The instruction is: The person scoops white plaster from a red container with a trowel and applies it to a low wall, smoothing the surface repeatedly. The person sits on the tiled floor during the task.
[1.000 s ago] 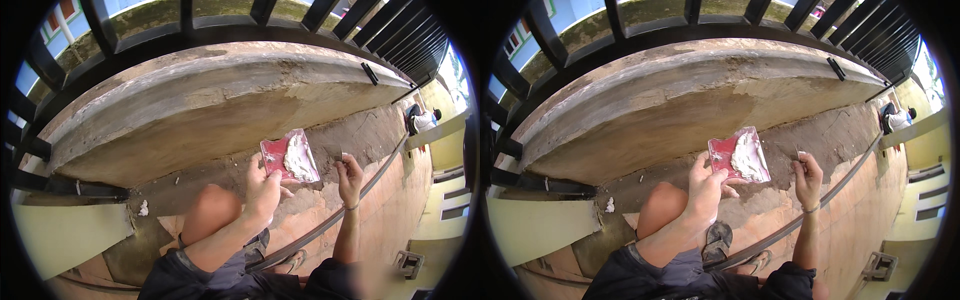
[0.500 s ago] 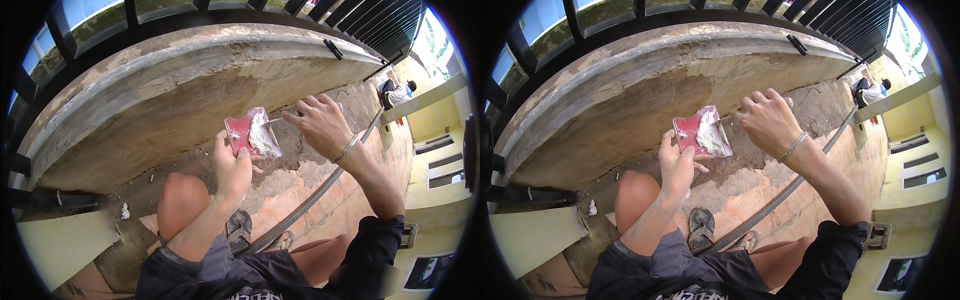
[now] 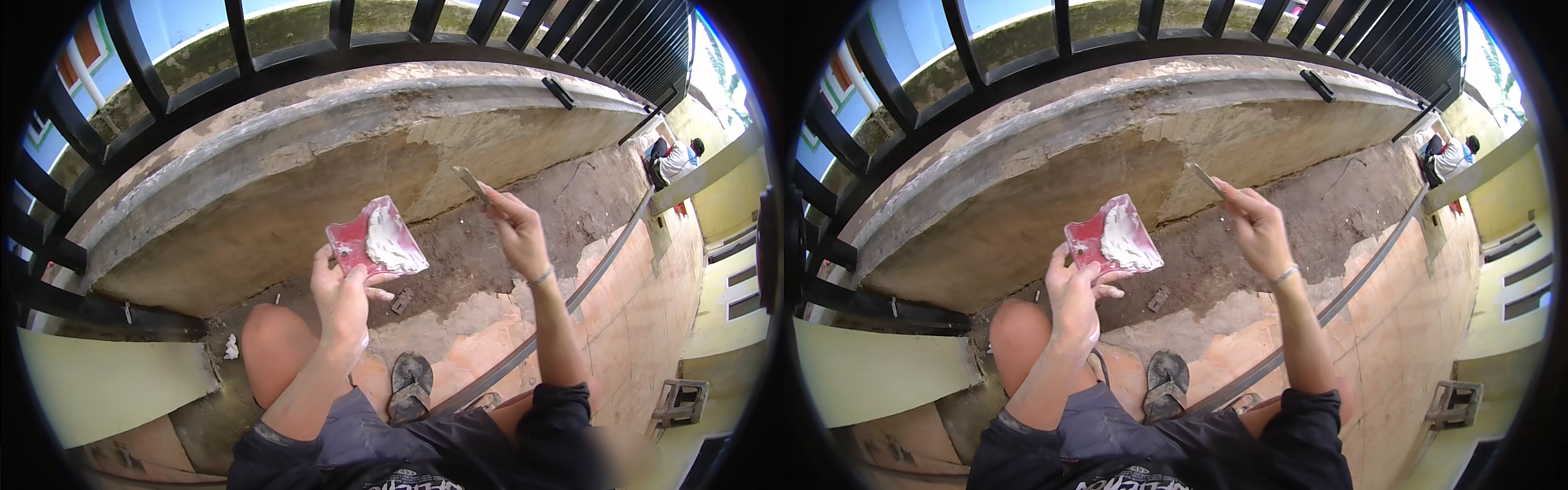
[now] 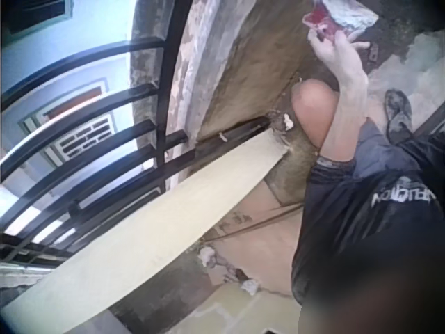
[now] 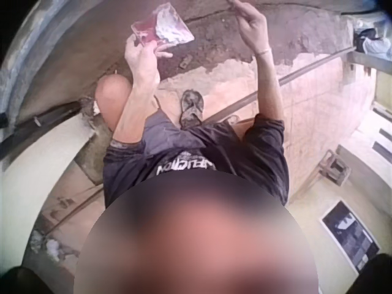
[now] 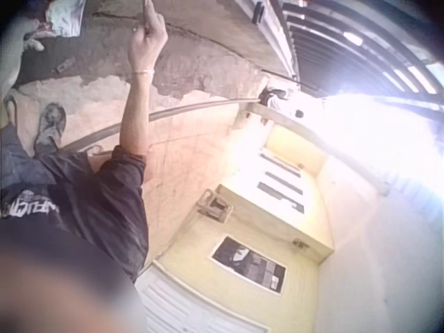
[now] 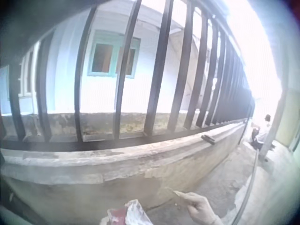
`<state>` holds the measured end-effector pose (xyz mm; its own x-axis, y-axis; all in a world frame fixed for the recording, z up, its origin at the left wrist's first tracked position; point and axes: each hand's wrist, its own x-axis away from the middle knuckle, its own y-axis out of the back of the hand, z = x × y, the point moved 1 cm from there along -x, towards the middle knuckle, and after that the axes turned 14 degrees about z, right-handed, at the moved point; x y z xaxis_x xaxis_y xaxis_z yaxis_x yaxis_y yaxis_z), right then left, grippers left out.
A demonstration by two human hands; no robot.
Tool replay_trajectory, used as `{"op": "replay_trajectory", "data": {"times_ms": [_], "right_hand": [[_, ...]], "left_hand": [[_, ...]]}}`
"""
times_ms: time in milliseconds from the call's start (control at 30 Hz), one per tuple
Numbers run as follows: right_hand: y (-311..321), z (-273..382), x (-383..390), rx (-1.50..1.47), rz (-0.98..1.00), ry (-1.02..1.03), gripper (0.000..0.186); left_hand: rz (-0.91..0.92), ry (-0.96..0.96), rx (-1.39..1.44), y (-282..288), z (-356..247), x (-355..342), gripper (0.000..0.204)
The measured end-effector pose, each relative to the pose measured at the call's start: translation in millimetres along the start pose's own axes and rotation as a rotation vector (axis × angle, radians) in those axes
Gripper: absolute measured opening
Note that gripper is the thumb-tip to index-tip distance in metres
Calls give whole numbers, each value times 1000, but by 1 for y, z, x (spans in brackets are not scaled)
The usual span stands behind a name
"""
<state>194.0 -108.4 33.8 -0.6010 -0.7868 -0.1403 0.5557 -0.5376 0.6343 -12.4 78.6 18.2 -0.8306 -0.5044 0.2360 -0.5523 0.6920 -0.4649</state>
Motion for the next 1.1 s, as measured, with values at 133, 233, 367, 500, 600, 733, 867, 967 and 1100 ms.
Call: {"op": "replay_trajectory", "data": {"times_ms": [133,233,367,500,600,733,867,967,1100], "right_hand": [[-109,-27,-25,-277,-294,52,47],[-166,-24,-61,-319,-490,115,56],[-195,-15,-82,-218,-526,136,53],[-190,-18,-70,-68,-576,308,52],[-183,-24,-67,-112,-613,167,54],[-177,-23,-75,1,-556,168,58],[-177,-21,-80,-16,-570,209,63],[-180,-20,-81,32,-589,263,65],[-187,-21,-83,1,-539,195,65]], "left_hand": [[-57,-76,-8,25,-22,20,46],[-60,-114,3,33,-32,33,47],[-45,-117,2,38,-44,45,48],[-23,-136,11,41,-49,46,49],[-14,-134,9,42,-50,45,49],[11,-118,14,40,-50,44,49],[-6,-131,15,38,-50,44,50],[4,-142,16,35,-49,45,49],[-17,-130,11,36,-51,44,47]]}}
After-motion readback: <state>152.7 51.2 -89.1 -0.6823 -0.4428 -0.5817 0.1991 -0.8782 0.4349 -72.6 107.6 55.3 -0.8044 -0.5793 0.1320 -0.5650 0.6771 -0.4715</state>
